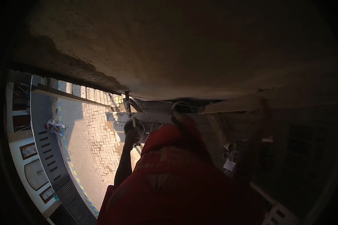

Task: The person applies wet mortar to a vertical wall surface using a trowel and then levels the applied mortar with a long wooden plank.

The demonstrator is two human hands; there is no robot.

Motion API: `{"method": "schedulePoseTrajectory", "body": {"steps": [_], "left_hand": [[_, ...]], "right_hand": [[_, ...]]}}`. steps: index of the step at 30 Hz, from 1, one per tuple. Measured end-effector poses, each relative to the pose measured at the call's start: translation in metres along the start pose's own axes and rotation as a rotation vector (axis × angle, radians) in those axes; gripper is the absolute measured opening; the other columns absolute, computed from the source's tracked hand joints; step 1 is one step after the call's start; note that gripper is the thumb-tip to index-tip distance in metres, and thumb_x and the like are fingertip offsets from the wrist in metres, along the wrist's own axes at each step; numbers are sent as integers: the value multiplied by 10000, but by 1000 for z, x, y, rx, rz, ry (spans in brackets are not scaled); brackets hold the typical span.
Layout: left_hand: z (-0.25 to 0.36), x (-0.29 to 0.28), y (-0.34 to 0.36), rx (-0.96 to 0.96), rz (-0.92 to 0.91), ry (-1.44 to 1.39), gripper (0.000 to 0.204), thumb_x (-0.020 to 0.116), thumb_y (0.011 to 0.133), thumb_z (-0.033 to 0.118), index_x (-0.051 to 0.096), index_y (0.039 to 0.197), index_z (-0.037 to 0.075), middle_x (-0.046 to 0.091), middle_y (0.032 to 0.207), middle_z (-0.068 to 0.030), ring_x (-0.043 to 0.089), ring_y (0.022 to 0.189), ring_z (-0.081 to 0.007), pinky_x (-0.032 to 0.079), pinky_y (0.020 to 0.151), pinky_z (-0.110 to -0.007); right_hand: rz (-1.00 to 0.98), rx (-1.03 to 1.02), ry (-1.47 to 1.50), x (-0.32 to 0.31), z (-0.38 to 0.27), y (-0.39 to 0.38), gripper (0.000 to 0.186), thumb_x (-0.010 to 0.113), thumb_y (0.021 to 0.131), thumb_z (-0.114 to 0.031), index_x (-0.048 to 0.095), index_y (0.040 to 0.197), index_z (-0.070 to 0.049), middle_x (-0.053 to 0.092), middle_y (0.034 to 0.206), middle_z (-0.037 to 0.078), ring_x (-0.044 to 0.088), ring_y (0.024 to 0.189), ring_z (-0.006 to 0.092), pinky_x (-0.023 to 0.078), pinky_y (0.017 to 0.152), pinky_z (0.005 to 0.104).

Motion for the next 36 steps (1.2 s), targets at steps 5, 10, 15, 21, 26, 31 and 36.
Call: {"method": "schedulePoseTrajectory", "body": {"steps": [5, 10, 15, 21, 26, 31, 36], "left_hand": [[-22, -46, -39, -124, 219, 77, 456, 643, 889, 419, 525, 1134, 52, 652, 966, -187, 655, 583, -275, 558, 485, -349], [-31, -94, -48, -162, 295, 45, 516, 601, 920, 394, 443, 1227, 10, 638, 1014, -250, 664, 607, -352, 563, 480, -396], [11, -103, -49, -113, 344, 93, 523, 574, 932, 398, 432, 1274, 28, 643, 1048, -233, 674, 648, -334, 579, 539, -392], [70, -64, -48, 22, 291, 132, 477, 580, 928, 371, 472, 1255, 42, 653, 1054, -217, 687, 684, -297, 580, 569, -356], [80, -35, -51, 12, 266, 158, 479, 574, 924, 356, 464, 1266, 38, 651, 1060, -211, 684, 693, -307, 575, 586, -379], [45, -34, -66, -48, 313, 144, 510, 552, 933, 362, 434, 1291, 18, 631, 1079, -223, 682, 709, -324, 576, 581, -393], [26, -30, -101, -81, 416, 83, 416, 577, 931, 336, 513, 1188, 15, 655, 952, -178, 649, 606, -240, 550, 519, -325]], "right_hand": [[238, 237, -39, -66, 89, -19, 444, 751, 770, -79, 596, 1177, 1, 650, 1049, 77, 602, 964, 187, 490, 860, 352], [277, 425, 139, -87, 170, -49, 493, 824, 693, -123, 615, 1110, 34, 610, 1110, 89, 581, 993, 204, 463, 900, 365], [138, 548, 9, -75, 250, -75, 524, 827, 682, -148, 583, 1103, 45, 616, 1069, 112, 603, 946, 242, 471, 850, 375], [57, 647, -66, -42, 312, -82, 425, 778, 653, -98, 614, 1019, 41, 634, 958, 88, 608, 872, 188, 481, 775, 342], [43, 634, -118, -42, 369, -93, 579, 780, 642, -83, 534, 1150, 48, 622, 1014, 147, 616, 916, 272, 486, 810, 377], [94, 680, -131, -22, 393, -77, 648, 785, 641, -71, 500, 1209, 54, 612, 1060, 173, 597, 993, 305, 463, 877, 389], [-68, 724, -110, 2, 422, -57, 673, 769, 674, -114, 473, 1250, 70, 570, 1163, 192, 563, 1048, 291, 427, 923, 387]]}}
Point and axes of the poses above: each hand's wrist, its own y-axis towards the middle knuckle, its own x-axis out of the palm, z = x × y, the point moved 9 cm from there along y, towards the middle knuckle
